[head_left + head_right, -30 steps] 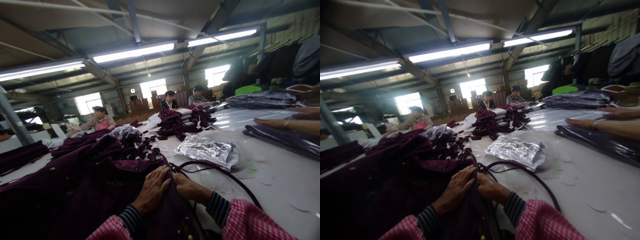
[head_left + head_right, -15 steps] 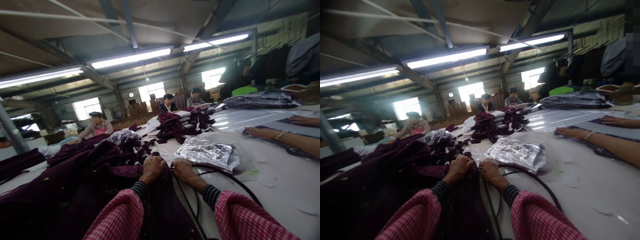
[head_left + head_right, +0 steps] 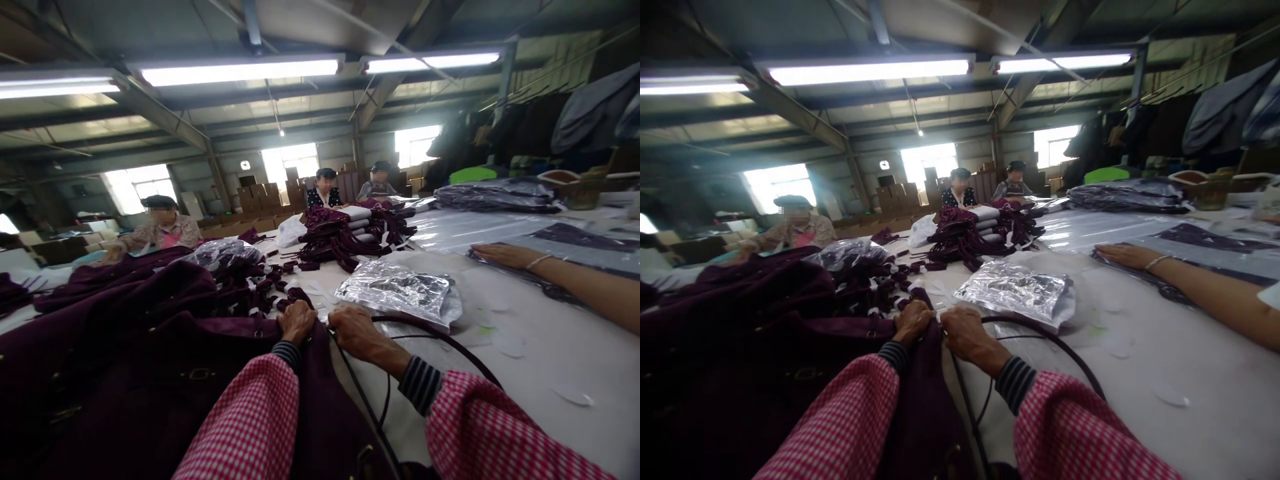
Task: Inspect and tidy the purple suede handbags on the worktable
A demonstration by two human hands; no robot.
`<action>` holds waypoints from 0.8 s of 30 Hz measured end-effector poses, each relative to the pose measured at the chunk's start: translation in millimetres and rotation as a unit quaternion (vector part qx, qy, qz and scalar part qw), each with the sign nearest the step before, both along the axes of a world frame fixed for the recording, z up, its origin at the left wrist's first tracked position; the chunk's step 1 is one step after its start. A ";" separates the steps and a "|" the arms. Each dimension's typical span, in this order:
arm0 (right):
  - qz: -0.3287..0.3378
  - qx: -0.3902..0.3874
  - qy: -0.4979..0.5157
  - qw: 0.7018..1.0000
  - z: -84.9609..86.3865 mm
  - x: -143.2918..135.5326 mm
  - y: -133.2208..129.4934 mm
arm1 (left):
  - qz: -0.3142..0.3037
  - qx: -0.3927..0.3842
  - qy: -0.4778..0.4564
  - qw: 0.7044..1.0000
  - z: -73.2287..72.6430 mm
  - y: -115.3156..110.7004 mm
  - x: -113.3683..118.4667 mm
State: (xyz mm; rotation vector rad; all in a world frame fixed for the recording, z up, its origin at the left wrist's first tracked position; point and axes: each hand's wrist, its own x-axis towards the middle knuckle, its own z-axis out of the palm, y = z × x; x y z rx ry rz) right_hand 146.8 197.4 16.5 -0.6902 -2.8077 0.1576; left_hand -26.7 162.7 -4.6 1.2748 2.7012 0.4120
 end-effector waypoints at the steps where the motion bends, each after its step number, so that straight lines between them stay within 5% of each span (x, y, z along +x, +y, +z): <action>1: 0.009 0.002 -0.009 1.000 5.5 5.8 -4.6 | 0.000 0.000 -0.001 1.000 0.0 0.3 -0.4; 10: 0.136 -0.057 -0.062 0.987 47.8 90.8 -36.3 | -0.003 0.001 0.008 1.000 1.6 -0.7 3.9; 16: 0.168 -0.152 -0.063 0.972 43.9 107.7 -37.6 | -0.005 0.009 0.027 1.000 3.3 -2.6 6.7; 24: 0.108 -0.065 0.065 0.990 15.3 103.2 -16.0 | -0.069 0.077 0.125 0.987 27.9 -28.8 34.9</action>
